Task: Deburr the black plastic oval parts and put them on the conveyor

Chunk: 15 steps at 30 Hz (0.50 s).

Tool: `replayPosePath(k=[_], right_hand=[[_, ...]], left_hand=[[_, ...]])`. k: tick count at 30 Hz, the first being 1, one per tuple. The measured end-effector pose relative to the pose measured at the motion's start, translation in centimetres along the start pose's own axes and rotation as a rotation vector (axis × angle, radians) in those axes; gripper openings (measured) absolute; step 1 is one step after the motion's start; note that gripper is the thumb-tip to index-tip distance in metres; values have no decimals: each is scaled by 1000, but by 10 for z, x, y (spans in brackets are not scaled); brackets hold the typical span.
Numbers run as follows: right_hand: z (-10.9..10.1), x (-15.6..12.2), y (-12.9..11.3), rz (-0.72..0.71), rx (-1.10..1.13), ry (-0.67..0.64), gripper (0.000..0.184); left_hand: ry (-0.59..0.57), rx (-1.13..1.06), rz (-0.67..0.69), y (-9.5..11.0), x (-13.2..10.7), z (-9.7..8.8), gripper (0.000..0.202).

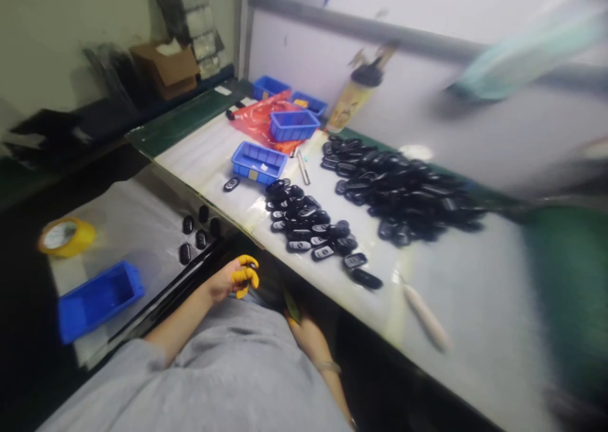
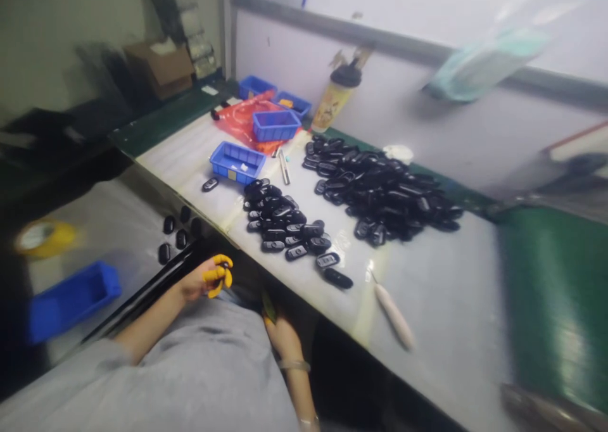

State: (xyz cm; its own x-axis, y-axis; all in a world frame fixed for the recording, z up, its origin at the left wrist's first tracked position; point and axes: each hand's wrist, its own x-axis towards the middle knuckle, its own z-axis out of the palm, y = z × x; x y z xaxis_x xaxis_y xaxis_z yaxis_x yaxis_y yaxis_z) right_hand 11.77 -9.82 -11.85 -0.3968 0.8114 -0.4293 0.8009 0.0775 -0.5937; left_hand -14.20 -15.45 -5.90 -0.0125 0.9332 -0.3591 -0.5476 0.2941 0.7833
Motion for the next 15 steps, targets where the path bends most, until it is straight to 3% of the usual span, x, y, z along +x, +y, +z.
replayPosePath(k=[4, 8, 12, 15], right_hand=[[-4, -13, -19, -97, 237, 118, 55], [-8, -23, -39, -159, 451, 150, 53], [-14, -22, -45, -112, 616, 189, 52], [-18, -25, -47, -105, 744, 235, 38]], left_hand=[[24, 319, -26, -15, 16, 21, 45], [-53, 560, 15, -22, 24, 55, 43], [-211, 717, 8, -18, 36, 78, 60], [-408, 831, -13, -11, 37, 86, 68]])
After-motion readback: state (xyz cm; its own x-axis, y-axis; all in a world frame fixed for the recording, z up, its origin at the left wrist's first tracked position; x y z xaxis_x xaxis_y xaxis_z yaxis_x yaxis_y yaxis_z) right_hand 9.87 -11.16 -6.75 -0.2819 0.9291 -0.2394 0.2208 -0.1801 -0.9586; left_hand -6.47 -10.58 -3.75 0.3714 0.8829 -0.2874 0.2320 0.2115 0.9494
